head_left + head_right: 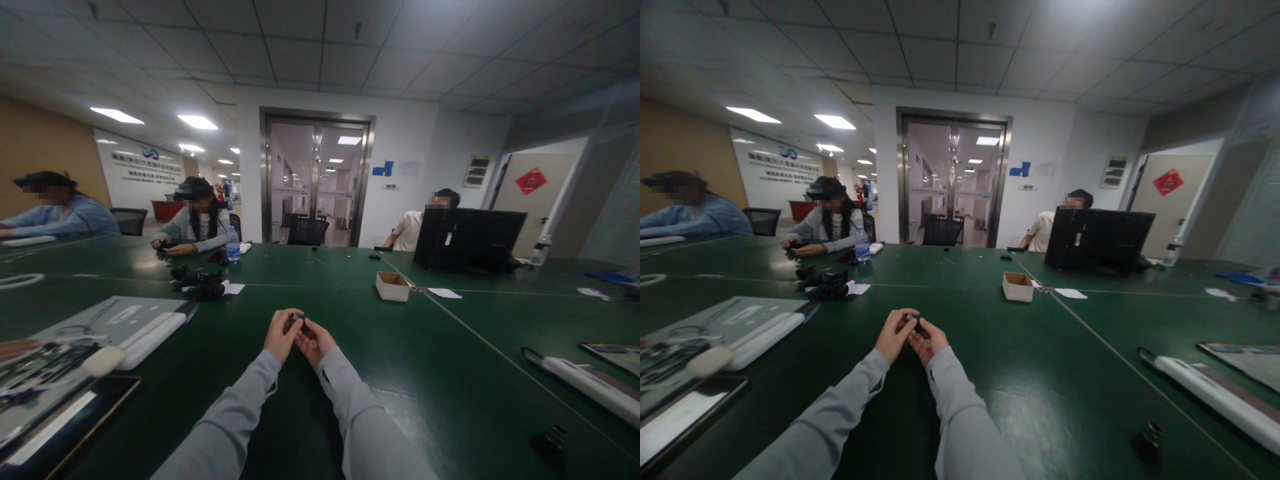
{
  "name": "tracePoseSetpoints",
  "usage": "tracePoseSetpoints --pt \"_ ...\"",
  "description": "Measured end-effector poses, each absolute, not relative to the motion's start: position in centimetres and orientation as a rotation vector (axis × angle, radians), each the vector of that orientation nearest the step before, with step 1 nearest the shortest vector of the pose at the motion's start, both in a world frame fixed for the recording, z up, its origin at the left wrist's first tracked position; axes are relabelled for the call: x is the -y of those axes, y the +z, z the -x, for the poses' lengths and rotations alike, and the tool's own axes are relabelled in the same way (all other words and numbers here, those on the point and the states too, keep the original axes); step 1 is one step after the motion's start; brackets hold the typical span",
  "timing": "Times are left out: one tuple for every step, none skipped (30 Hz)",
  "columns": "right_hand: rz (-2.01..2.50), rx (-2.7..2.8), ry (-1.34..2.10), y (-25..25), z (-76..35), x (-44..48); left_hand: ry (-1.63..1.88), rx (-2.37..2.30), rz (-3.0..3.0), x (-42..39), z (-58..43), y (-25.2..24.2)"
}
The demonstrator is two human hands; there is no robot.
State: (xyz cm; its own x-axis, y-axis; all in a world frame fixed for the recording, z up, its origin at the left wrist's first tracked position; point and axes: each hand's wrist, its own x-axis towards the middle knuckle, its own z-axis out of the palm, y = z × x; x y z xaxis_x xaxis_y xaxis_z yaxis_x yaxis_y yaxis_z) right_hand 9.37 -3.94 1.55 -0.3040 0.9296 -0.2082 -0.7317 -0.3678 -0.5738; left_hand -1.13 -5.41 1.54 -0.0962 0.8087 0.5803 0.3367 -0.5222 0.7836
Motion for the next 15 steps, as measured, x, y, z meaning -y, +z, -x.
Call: tracePoseSetpoints --pt "0.613 0.459 1.896 1.6 -9.0 4.4 1.65 -1.238 -1.791 5.7 1.4 1.6" --pt "0.611 0.47 1.908 1.7 -8.7 4.9 1.639 -1.225 -1.787 6.1 1.6 1.7" --pt "0.62 0.478 1.91 1.7 -8.4 5.5 1.622 -1.211 -1.78 6.6 1.8 1.7" --pt "0.637 0.485 1.904 1.7 -8.1 6.3 1.599 -1.197 -1.766 7.2 2.0 1.8" --pt "0.661 0.493 1.892 1.7 -7.9 7.2 1.568 -1.188 -1.738 7.8 2.1 1.9" --pt "0.692 0.501 1.878 1.7 -7.8 8.2 1.522 -1.189 -1.697 8.5 2.3 2.1" --pt "0.728 0.513 1.867 1.6 -7.9 9.4 1.463 -1.196 -1.647 9.4 2.6 2.4" --pt "0.769 0.534 1.865 1.6 -8.1 10.6 1.394 -1.209 -1.597 10.2 2.9 2.8" --pt "0.809 0.569 1.877 1.6 -8.5 11.8 1.31 -1.226 -1.556 11.2 3.4 3.4" --pt "0.844 0.631 1.906 1.8 -9.1 13.1 1.227 -1.239 -1.535 12.3 4.1 4.1" --pt "0.872 0.721 1.929 2.0 -10.0 14.3 1.146 -1.258 -1.528 13.4 5.1 4.8" --pt "0.89 0.847 1.94 2.5 -11.1 15.4 1.062 -1.278 -1.529 14.5 6.2 5.4" --pt "0.914 1.0 1.923 3.2 -12.5 16.5 1.01 -1.317 -1.517 15.7 7.6 5.9" --pt "0.943 1.168 1.849 4.0 -14.3 17.4 0.973 -1.37 -1.488 16.8 9.1 6.2" --pt "0.99 1.349 1.718 4.9 -16.3 18.2 0.963 -1.442 -1.446 17.9 10.7 6.3"
